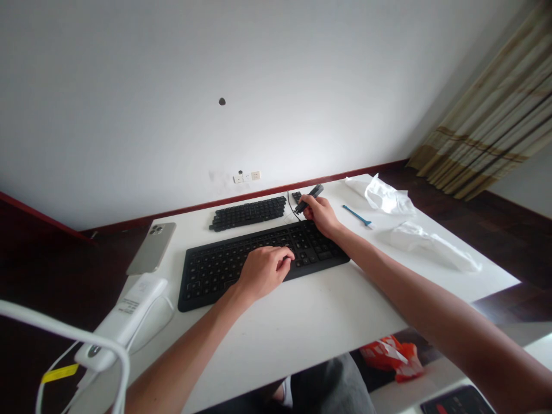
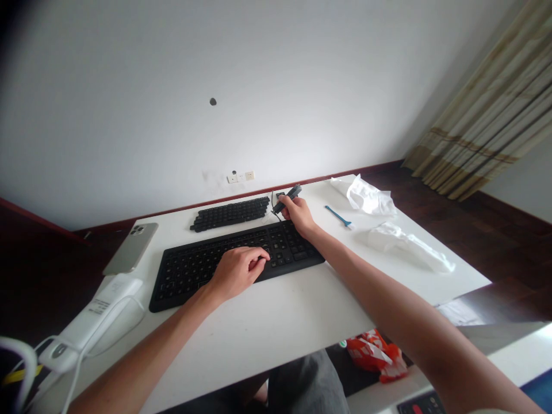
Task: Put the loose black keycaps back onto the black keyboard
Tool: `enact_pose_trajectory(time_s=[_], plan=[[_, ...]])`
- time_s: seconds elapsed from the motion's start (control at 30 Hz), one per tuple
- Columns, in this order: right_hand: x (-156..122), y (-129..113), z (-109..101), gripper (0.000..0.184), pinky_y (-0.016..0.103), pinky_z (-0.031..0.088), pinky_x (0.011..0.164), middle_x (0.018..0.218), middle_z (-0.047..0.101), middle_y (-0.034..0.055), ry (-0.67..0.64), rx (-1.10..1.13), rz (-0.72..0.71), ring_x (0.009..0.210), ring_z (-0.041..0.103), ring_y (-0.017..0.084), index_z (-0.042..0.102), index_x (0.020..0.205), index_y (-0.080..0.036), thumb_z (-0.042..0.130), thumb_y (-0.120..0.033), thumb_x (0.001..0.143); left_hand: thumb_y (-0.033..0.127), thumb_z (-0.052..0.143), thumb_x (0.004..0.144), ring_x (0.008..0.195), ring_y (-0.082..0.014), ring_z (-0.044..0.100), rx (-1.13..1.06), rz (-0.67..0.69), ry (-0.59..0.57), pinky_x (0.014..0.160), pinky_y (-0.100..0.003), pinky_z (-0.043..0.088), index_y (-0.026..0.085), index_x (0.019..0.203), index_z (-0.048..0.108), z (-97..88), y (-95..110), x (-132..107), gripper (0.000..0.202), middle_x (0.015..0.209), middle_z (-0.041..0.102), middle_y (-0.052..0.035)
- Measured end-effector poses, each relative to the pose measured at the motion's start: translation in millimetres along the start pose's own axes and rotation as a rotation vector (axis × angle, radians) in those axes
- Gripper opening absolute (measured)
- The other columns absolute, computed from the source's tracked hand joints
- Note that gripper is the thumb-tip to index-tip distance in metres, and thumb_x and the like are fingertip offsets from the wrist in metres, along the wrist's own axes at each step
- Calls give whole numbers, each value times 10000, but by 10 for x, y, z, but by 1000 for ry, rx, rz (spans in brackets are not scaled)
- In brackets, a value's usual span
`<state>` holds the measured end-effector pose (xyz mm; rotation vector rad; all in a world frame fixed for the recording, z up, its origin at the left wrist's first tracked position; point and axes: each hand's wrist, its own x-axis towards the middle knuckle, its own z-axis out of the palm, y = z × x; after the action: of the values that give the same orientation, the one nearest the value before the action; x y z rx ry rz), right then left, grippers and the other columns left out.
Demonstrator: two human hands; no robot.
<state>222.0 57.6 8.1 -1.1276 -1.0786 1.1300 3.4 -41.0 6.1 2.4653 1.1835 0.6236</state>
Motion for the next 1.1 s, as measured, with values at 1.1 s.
enact_pose_trajectory(time_s=[1.1], plan=[[-22,-36,10,294,286,229,487,507,455,-38,2,-13,3,485,350,106,586,689,-198,679,-448,815,164,618,961,718,-137,647,7,-2,-5,701,-257,446,255,977,755,-3,8,-1,166,781,721,24]])
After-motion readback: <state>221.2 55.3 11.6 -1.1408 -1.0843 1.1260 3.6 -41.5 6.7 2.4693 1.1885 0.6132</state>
